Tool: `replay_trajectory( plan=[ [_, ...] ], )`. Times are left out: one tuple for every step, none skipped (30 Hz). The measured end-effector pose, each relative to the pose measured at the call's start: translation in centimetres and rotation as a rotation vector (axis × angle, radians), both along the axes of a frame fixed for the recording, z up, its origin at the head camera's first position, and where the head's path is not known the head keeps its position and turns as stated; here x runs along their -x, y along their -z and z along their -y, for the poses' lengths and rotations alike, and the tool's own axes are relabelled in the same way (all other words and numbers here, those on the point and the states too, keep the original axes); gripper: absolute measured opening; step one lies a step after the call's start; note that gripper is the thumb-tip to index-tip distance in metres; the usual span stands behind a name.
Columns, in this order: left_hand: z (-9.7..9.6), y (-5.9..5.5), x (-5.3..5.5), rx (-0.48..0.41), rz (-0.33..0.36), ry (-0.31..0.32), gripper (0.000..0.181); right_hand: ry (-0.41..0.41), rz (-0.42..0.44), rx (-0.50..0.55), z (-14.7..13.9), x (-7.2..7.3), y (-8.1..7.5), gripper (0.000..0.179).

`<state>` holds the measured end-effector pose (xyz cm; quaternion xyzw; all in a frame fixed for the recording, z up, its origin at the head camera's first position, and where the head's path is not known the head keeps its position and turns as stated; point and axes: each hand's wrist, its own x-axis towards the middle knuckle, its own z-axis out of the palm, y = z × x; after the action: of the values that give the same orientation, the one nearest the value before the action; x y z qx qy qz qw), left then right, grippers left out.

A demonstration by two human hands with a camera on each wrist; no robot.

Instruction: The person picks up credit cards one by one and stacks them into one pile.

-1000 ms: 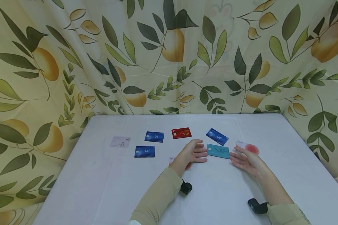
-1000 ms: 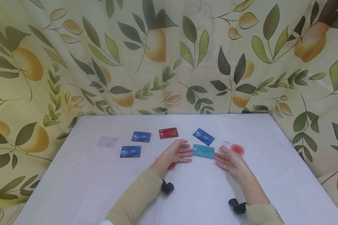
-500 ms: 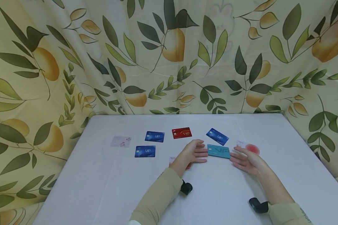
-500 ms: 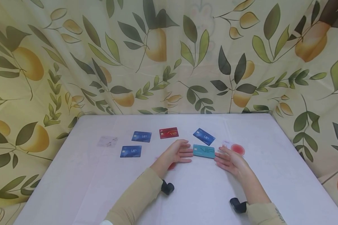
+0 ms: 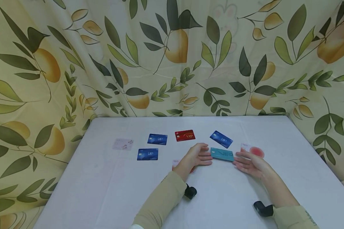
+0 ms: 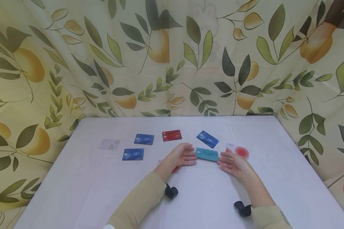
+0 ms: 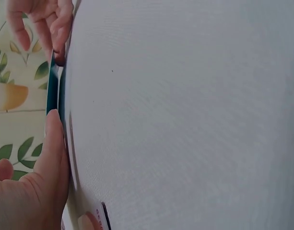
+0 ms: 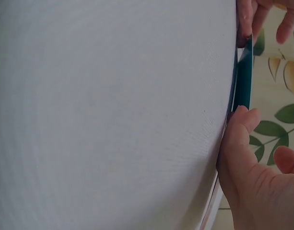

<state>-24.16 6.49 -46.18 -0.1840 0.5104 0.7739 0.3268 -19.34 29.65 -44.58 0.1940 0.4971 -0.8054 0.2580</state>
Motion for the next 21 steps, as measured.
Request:
replay_trajectory(
  plan=[
    [-0.07, 0.05, -0.03, -0.001, -0.003, 0.003, 0.041, -0.003, 0.000, -0.004, 0.03, 0.02, -0.01, 0.018],
    [-0.16, 0.12, -0.06, -0.003, -0.003, 0.005, 0.040, -0.005, 0.002, -0.008, 0.08, 0.02, -0.02, 0.019],
    [-0.23, 0.15, -0.09, -0.002, -0.004, 0.008, 0.040, -0.006, 0.003, -0.015, 0.12, 0.03, -0.02, 0.020],
    [-0.29, 0.21, -0.13, -0.001, -0.004, 0.012, 0.040, -0.006, 0.007, -0.024, 0.19, 0.04, -0.03, 0.020],
    [-0.35, 0.30, -0.17, 0.003, -0.005, 0.015, 0.039, -0.006, 0.009, -0.031, 0.26, 0.04, -0.02, 0.021],
    [-0.41, 0.35, -0.21, 0.005, -0.002, 0.015, 0.038, -0.006, 0.010, -0.040, 0.32, 0.04, -0.01, 0.022],
    [-0.45, 0.41, -0.24, 0.010, -0.001, 0.013, 0.037, -0.007, 0.013, -0.046, 0.39, 0.04, 0.01, 0.023],
    [-0.49, 0.49, -0.26, 0.014, -0.001, 0.009, 0.036, -0.007, 0.017, -0.052, 0.45, 0.05, 0.04, 0.023],
    [-0.50, 0.55, -0.28, 0.018, -0.003, 0.007, 0.035, -0.009, 0.018, -0.057, 0.51, 0.05, 0.06, 0.024],
    [-0.52, 0.65, -0.30, 0.021, -0.005, 0.007, 0.034, -0.013, 0.019, -0.063, 0.53, 0.07, 0.11, 0.024],
    [-0.54, 0.74, -0.31, 0.022, -0.006, 0.005, 0.034, -0.017, 0.019, -0.067, 0.55, 0.08, 0.14, 0.025],
    [-0.55, 0.79, -0.33, 0.022, -0.004, 0.002, 0.033, -0.021, 0.023, -0.074, 0.58, 0.09, 0.14, 0.026],
    [-0.56, 0.87, -0.33, 0.023, -0.006, 0.003, 0.032, -0.027, 0.024, -0.076, 0.59, 0.10, 0.15, 0.026],
    [-0.57, 0.93, -0.34, 0.023, -0.008, 0.004, 0.032, -0.032, 0.025, -0.076, 0.58, 0.11, 0.20, 0.027],
    [-0.58, 0.96, -0.38, 0.022, -0.008, 0.005, 0.031, -0.038, 0.024, -0.078, 0.59, 0.11, 0.21, 0.028],
    [-0.58, 0.98, -0.43, 0.022, -0.010, 0.004, 0.031, -0.041, 0.023, -0.080, 0.60, 0.10, 0.23, 0.029],
    [-0.58, 0.98, -0.48, 0.020, -0.009, 0.001, 0.030, -0.042, 0.025, -0.078, 0.62, 0.08, 0.24, 0.029],
    [-0.59, 0.97, -0.54, 0.019, -0.007, -0.001, 0.030, -0.045, 0.023, -0.072, 0.64, 0.05, 0.26, 0.029],
    [-0.58, 0.94, -0.62, 0.020, -0.005, -0.006, 0.029, -0.047, 0.022, -0.065, 0.64, 0.02, 0.27, 0.030],
    [-0.58, 0.91, -0.70, 0.020, -0.002, -0.010, 0.028, -0.043, 0.028, -0.066, 0.68, 0.00, 0.26, 0.029],
    [-0.58, 0.88, -0.79, 0.023, 0.000, -0.014, 0.027, -0.039, 0.032, -0.068, 0.72, -0.01, 0.24, 0.029]
  ],
)
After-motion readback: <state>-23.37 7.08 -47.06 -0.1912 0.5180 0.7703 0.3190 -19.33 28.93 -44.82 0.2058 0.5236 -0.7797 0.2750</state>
